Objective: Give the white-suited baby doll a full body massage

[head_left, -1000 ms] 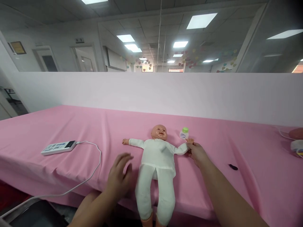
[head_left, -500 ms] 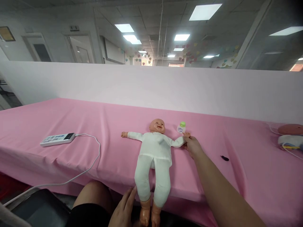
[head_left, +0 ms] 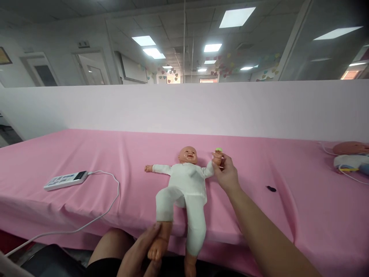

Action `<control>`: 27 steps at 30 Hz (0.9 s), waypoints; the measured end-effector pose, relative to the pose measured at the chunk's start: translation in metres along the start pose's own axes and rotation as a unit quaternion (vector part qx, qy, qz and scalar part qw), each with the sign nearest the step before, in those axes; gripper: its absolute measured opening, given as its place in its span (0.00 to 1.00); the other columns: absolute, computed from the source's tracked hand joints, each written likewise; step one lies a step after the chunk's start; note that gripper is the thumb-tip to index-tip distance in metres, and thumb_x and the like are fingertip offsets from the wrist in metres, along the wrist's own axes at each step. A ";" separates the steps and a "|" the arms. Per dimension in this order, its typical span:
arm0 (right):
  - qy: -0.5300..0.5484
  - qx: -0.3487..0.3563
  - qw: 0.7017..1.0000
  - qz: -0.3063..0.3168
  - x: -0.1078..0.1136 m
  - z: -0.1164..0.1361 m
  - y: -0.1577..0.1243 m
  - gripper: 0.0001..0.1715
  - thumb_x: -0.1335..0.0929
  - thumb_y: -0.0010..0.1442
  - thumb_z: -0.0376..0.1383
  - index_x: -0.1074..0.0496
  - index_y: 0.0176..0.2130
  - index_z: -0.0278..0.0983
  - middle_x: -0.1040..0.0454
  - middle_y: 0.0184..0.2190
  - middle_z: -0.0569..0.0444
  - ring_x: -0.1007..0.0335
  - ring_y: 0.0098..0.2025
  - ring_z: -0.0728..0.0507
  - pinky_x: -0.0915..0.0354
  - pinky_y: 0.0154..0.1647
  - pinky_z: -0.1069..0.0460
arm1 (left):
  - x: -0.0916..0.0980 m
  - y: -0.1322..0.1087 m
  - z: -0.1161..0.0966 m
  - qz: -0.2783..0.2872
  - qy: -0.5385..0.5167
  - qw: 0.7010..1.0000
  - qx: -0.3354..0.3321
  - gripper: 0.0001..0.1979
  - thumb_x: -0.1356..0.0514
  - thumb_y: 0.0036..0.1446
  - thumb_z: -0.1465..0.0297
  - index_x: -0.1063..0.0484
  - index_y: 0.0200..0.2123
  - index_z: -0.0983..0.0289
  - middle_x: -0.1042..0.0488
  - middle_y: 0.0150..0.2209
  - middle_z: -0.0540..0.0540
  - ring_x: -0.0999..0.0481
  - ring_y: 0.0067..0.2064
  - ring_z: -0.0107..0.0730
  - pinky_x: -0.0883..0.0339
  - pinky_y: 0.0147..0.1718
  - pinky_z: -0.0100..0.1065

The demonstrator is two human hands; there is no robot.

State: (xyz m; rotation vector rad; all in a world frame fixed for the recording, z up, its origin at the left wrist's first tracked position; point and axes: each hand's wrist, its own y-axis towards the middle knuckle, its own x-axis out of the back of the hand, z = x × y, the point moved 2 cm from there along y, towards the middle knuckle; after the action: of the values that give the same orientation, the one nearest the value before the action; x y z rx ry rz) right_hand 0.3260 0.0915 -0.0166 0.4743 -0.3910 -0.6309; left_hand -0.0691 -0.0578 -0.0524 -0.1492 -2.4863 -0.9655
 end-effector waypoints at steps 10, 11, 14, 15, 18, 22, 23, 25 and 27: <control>-0.148 0.303 0.922 0.190 -0.035 0.040 -0.035 0.24 0.33 0.65 0.31 0.27 0.59 0.44 0.22 0.53 0.49 0.27 0.55 0.37 0.29 0.57 0.40 | -0.030 0.075 -0.014 0.016 -0.099 0.995 0.019 0.23 0.39 0.69 0.63 0.29 0.65 0.55 0.25 0.62 0.59 0.26 0.64 0.48 0.31 0.64 0.49; -0.154 0.322 0.912 0.202 -0.037 0.042 -0.036 0.23 0.33 0.65 0.29 0.27 0.58 0.44 0.22 0.53 0.49 0.27 0.54 0.37 0.30 0.58 0.39 | -0.034 0.081 -0.010 0.024 -0.117 0.993 0.019 0.22 0.40 0.69 0.63 0.29 0.65 0.55 0.25 0.62 0.59 0.26 0.64 0.47 0.31 0.64 0.49; -0.170 0.346 0.895 0.225 -0.039 0.044 -0.039 0.22 0.33 0.65 0.27 0.26 0.56 0.42 0.21 0.51 0.49 0.27 0.54 0.36 0.32 0.58 0.38 | -0.045 0.097 0.002 0.038 -0.181 0.982 0.044 0.21 0.40 0.70 0.63 0.29 0.64 0.56 0.22 0.57 0.59 0.22 0.59 0.44 0.29 0.62 0.48; -0.173 0.345 0.894 0.229 -0.040 0.044 -0.039 0.22 0.33 0.65 0.27 0.26 0.56 0.42 0.21 0.51 0.49 0.27 0.54 0.36 0.32 0.57 0.38 | -0.049 0.101 0.005 0.040 -0.204 0.976 0.059 0.20 0.40 0.70 0.63 0.29 0.64 0.56 0.21 0.55 0.58 0.20 0.56 0.43 0.28 0.60 0.48; -0.170 0.337 0.898 0.228 -0.040 0.043 -0.039 0.21 0.33 0.65 0.28 0.26 0.56 0.42 0.21 0.51 0.49 0.28 0.54 0.36 0.33 0.58 0.38 | -0.055 0.107 0.012 0.046 -0.258 0.959 0.106 0.20 0.39 0.70 0.63 0.29 0.63 0.56 0.21 0.52 0.57 0.18 0.51 0.41 0.25 0.57 0.46; -0.136 0.287 0.925 0.206 -0.035 0.040 -0.034 0.21 0.32 0.65 0.30 0.25 0.56 0.43 0.21 0.51 0.50 0.27 0.53 0.37 0.31 0.56 0.39 | -0.050 0.099 0.011 0.044 -0.283 0.952 0.111 0.22 0.38 0.69 0.62 0.29 0.64 0.56 0.21 0.53 0.57 0.20 0.54 0.42 0.28 0.60 0.49; -0.122 0.256 0.939 0.194 -0.032 0.038 -0.031 0.21 0.31 0.64 0.32 0.25 0.56 0.44 0.21 0.51 0.50 0.27 0.52 0.37 0.30 0.55 0.40 | -0.046 0.093 0.010 0.045 -0.279 0.952 0.115 0.22 0.38 0.69 0.61 0.29 0.64 0.57 0.21 0.53 0.57 0.20 0.55 0.43 0.29 0.61 0.50; -0.084 0.166 0.970 0.154 -0.024 0.030 -0.022 0.22 0.30 0.63 0.36 0.26 0.57 0.45 0.21 0.52 0.51 0.25 0.50 0.38 0.28 0.52 0.42 | -0.036 0.077 0.006 0.040 -0.271 0.950 0.149 0.24 0.37 0.68 0.60 0.28 0.64 0.56 0.20 0.53 0.57 0.20 0.55 0.45 0.30 0.62 0.52; -0.033 0.057 0.994 0.089 -0.013 0.014 -0.010 0.25 0.28 0.62 0.40 0.27 0.58 0.45 0.21 0.53 0.50 0.24 0.48 0.39 0.26 0.49 0.44 | -0.023 0.055 0.005 0.020 -0.283 0.936 0.210 0.24 0.36 0.66 0.57 0.28 0.64 0.53 0.20 0.55 0.56 0.18 0.53 0.47 0.26 0.59 0.51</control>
State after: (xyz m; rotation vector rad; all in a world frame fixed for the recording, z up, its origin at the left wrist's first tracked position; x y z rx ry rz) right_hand 0.3045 0.0885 -0.0133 0.5213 -0.5278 -0.4548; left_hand -0.0363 -0.0114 -0.0324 -0.3801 -3.1358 -0.3790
